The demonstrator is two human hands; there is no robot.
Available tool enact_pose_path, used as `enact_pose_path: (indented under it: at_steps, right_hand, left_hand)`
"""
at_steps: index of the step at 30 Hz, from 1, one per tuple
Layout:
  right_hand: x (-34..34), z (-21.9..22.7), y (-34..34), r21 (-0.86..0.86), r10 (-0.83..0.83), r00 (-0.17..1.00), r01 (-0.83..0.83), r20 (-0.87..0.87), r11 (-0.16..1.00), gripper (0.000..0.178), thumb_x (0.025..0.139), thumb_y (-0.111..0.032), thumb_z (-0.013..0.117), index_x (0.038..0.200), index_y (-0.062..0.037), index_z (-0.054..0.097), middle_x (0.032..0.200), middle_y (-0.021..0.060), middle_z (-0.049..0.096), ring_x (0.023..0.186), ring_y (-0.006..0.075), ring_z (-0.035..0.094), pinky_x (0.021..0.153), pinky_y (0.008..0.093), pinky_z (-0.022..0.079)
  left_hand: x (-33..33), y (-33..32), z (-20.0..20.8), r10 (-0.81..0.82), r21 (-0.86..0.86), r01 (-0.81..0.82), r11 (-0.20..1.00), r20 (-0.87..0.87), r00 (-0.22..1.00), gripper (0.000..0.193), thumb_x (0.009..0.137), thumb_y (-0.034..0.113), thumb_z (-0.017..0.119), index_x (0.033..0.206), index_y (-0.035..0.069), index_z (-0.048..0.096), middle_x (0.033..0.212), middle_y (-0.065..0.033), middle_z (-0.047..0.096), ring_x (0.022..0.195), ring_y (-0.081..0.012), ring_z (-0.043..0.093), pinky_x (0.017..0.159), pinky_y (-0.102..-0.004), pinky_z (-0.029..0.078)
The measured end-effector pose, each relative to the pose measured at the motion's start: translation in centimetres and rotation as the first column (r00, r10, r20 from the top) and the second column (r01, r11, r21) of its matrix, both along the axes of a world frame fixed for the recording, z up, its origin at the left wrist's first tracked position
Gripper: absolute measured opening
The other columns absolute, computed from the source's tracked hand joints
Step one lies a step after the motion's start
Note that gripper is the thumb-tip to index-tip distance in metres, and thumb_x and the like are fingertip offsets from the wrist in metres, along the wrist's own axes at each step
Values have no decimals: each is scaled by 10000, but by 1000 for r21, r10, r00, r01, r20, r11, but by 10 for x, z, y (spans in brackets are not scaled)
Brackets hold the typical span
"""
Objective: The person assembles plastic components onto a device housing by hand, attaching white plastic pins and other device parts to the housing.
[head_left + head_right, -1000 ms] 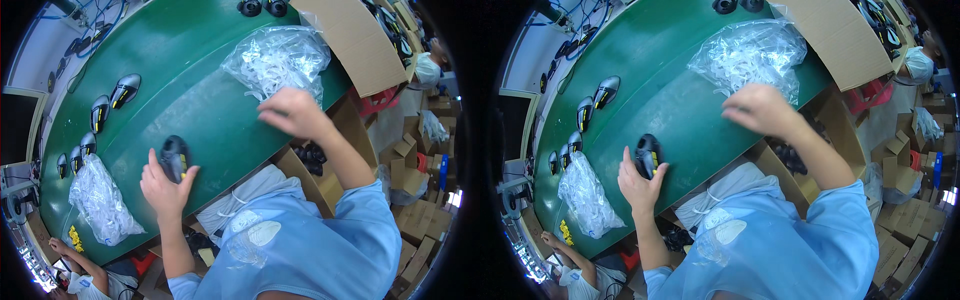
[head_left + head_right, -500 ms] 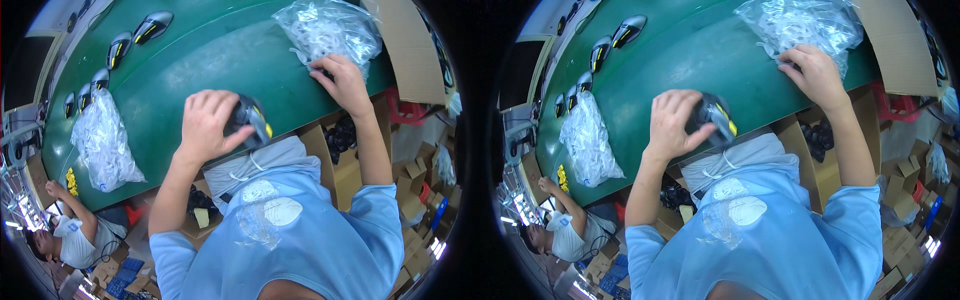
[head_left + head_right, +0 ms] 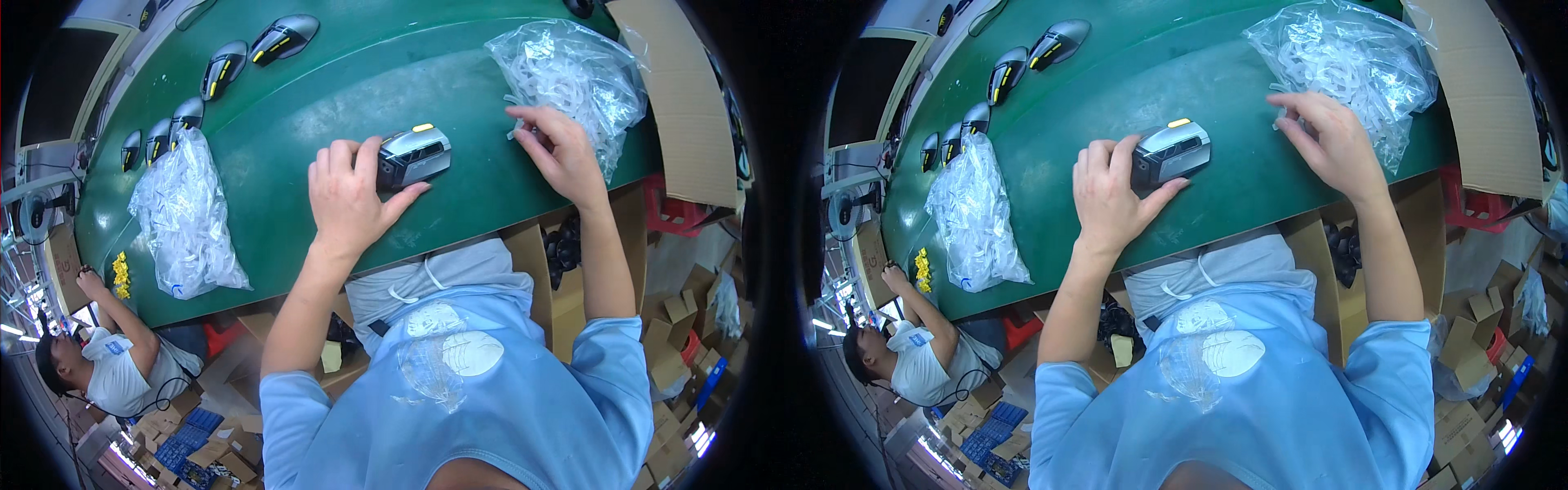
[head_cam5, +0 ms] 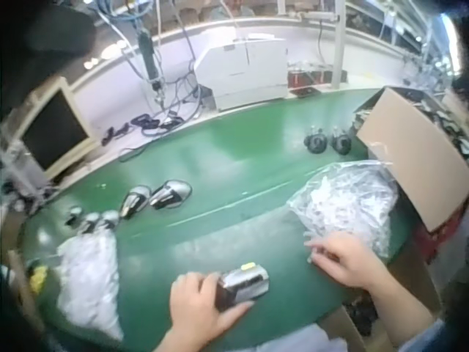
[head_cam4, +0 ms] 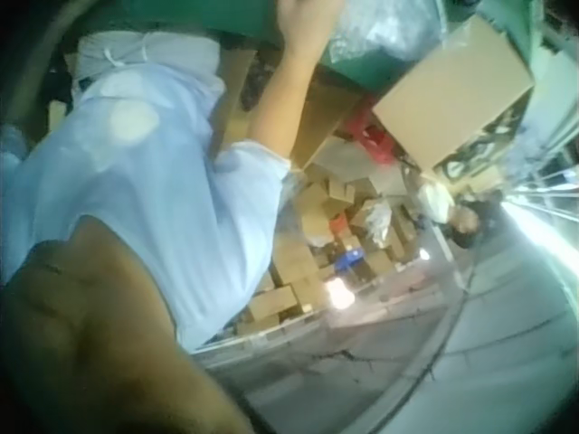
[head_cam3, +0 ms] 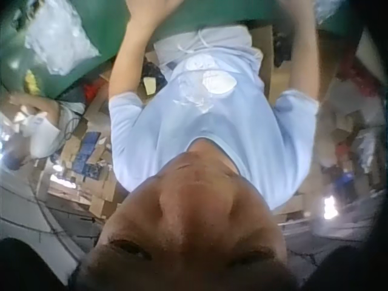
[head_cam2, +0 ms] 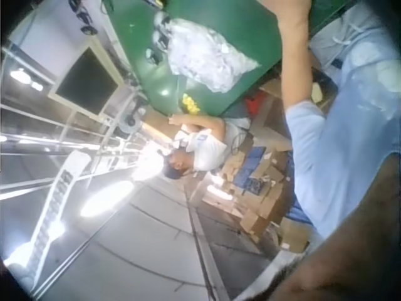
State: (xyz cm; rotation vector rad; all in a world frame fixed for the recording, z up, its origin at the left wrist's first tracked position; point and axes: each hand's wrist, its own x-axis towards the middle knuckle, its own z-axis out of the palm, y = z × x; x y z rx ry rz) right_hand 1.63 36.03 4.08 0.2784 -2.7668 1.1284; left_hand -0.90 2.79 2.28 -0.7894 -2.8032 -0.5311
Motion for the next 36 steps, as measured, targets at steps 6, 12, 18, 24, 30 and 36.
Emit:
enact_pose_path:
  at_steps: [6,12,18,24,30,36]
  right_hand:
    - [3,-6,0,-93,-111,994,109,-15,990,180,979,-69,806,1155,-30,814,965,92,779,747,147,687,692,275,535]
    - [2,-21,-4,-298,-143,989,149,44,943,189,1000,-55,806,1181,-3,806,1002,57,804,867,87,731,760,241,567]
    - [23,-13,-42,-699,-91,985,168,146,695,171,1052,-27,753,1212,32,754,1095,80,808,941,86,731,805,227,585]
    - [17,-21,-97,-625,-95,995,67,-12,778,122,956,-31,833,1078,-27,832,974,42,790,731,62,601,634,226,466]
    - [18,-26,-125,-454,-94,996,87,7,887,135,924,-62,857,1058,-44,854,890,58,776,598,95,542,544,264,418]
    - [24,-16,-119,-256,16,991,-50,-130,965,112,914,-49,833,1026,-47,826,886,93,774,708,240,687,638,347,534]
  left_hand:
    - [16,1,31,133,-66,-124,990,164,977,898,722,734,908,1206,4,710,1144,-141,684,965,-347,654,829,-466,494]
    - [-19,15,28,-578,-79,573,816,-69,813,878,798,606,890,1461,75,668,1473,-214,614,1282,-395,600,1058,-512,519]
    - [-29,31,2,-326,146,326,934,-21,945,890,819,519,918,1506,40,617,1404,-211,611,1183,-403,591,1033,-487,514]
    - [-9,20,-9,-8,75,6,997,25,1000,984,794,534,924,1523,-19,563,1349,-178,620,1188,-374,562,1010,-479,442]
    - [18,-2,-20,-98,254,93,963,7,995,960,833,328,927,1604,-21,474,1340,-186,632,1173,-375,558,1047,-481,422]
    - [24,-2,-18,-97,193,102,976,-37,995,778,833,326,917,1527,105,642,1296,-142,633,1135,-328,561,997,-460,432]
